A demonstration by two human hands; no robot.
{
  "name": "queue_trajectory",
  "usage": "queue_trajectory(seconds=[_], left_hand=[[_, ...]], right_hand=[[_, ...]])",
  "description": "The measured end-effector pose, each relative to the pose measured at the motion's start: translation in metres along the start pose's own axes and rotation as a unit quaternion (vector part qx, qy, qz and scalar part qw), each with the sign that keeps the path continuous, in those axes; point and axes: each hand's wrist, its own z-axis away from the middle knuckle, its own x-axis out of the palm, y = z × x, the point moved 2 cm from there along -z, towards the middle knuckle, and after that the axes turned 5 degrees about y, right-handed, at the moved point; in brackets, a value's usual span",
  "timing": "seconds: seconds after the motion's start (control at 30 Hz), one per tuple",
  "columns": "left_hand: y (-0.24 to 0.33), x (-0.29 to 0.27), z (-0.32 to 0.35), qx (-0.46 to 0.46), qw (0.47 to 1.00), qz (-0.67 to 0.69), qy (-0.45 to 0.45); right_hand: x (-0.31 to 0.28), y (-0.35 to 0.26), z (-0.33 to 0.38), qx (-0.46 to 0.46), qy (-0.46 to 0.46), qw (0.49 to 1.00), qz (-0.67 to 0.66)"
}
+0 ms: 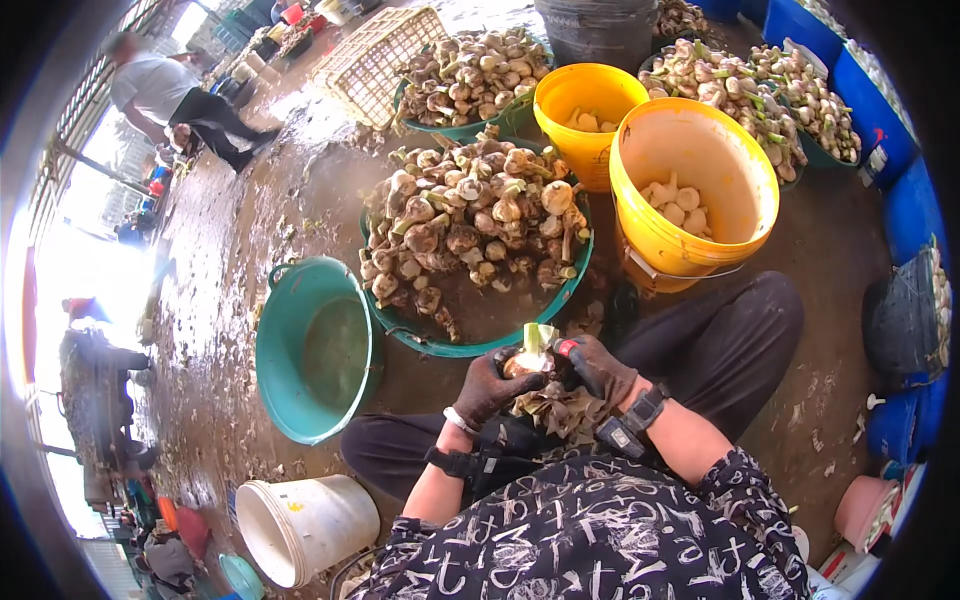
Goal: The person peels garlic bulbs by hand, using shears to trim the roots and stems before placing the cleaned garlic into a yellow bucket.
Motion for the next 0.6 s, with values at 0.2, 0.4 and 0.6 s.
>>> queue_trajectory(seconds=[0.2,0.4,0.6], left_hand=[[-0.012,0.018,-0.001,0.048,0.995,-0.015,0.089],[0.001,0.016,-0.005,0.060,0.987,-0.102,0.111],[-0.003,0.016,-0.008,0.053,0.997,-0.052,0.026]], right_hand=[[0.011,0.014,-0.002,0.125,-0.028,0.991,-0.049],[-0.021,0.027,-0.026,0.004,-0.063,0.998,0.013],[-0.023,0.025,-0.034,0.011,0.034,0.968,0.248]])
